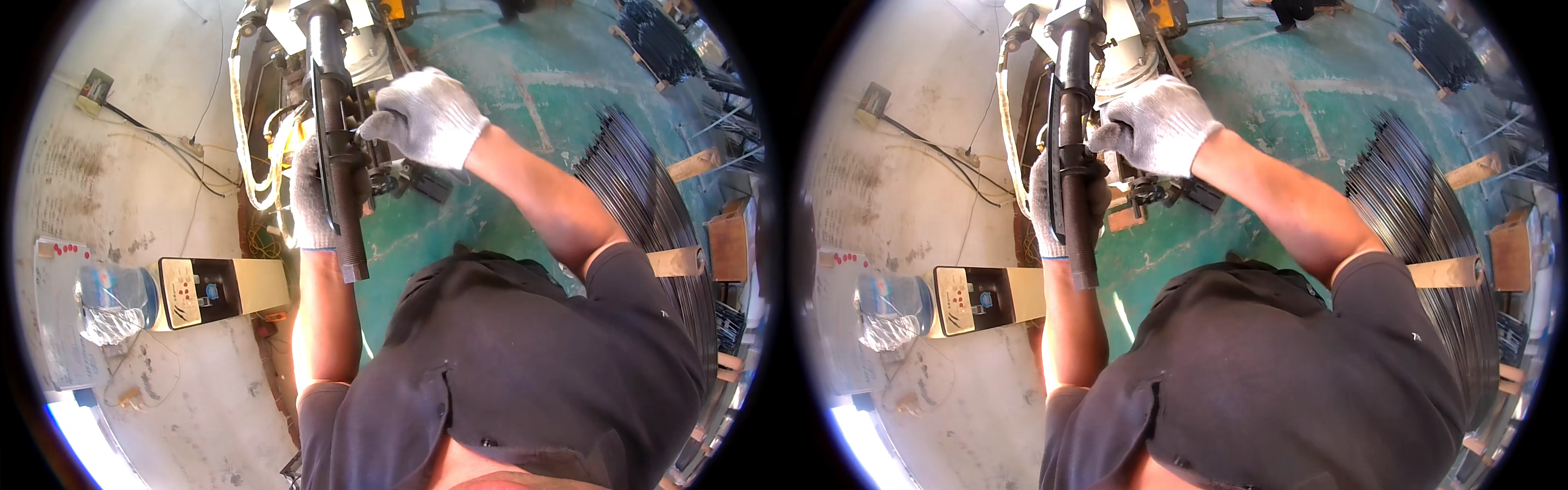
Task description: The person assembles metal frames by inserting rods into a machine, measuring and marking metal pieces, and using a power tool to smooth edges. They also handle a blue object and a power tool while sitting on the floor.
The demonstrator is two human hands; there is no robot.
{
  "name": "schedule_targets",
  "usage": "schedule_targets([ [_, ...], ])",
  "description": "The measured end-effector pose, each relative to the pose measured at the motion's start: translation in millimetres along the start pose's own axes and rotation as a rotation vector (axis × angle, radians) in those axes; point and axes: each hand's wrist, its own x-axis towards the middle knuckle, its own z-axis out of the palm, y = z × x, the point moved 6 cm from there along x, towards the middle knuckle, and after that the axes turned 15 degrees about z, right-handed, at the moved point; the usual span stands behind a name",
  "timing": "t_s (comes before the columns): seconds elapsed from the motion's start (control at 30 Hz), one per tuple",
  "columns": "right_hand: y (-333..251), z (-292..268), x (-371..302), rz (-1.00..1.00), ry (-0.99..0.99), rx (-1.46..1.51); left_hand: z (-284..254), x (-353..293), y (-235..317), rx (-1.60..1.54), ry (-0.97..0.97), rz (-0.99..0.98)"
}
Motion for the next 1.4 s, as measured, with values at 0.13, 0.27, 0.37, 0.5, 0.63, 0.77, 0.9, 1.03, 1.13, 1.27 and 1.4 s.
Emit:
schedule_targets([
  [0.13, -3.9, -4.3, -2.7, -0.020, -0.022, 0.009, -3.1, -1.4, -3.2, -0.154, 0.020, -0.153],
  [0.27, -4.8, -6.4, -5.2, -0.238, 0.109, 0.300, -0.7, -7.9, -2.2, -0.220, 0.061, -0.223],
  [0.37, -5.6, -2.4, 6.3, -0.416, 0.203, 0.367, -0.2, -9.7, 4.0, -0.258, 0.128, -0.260],
  [0.5, 9.4, -4.9, 36.4, -0.405, 0.284, 0.595, -0.9, -9.9, 6.4, -0.185, 0.069, -0.230],
  [0.63, 9.4, -18.3, 40.9, -0.152, 0.259, 0.861, -12.2, -12.8, 7.7, -0.241, 0.046, -0.319],
  [0.77, 72.8, 27.3, -1.9, 0.455, 0.105, 0.922, -5.6, -22.0, 9.3, -0.157, 0.078, -0.264],
  [0.9, 122.4, 69.4, -87.5, 0.946, -0.056, 1.058, -33.6, -48.2, -33.2, -0.466, 0.346, -0.503],
  [1.03, 149.6, 89.1, -145.0, 1.109, -0.141, 1.124, -97.3, -124.0, -127.9, -0.096, 0.270, -0.554],
  [1.13, 160.8, 90.1, -159.4, 1.204, -0.270, 1.181, -41.8, -156.4, -141.7, -0.019, 0.289, -0.814],
  [1.27, 174.4, 74.6, -158.4, 1.138, -0.371, 1.036, 65.2, -145.5, -168.7, 0.088, -0.104, -0.726],
  [1.4, 201.1, 59.2, -153.7, 1.223, -0.316, 0.991, 140.1, -112.5, -172.3, 0.101, -0.371, -0.615],
])
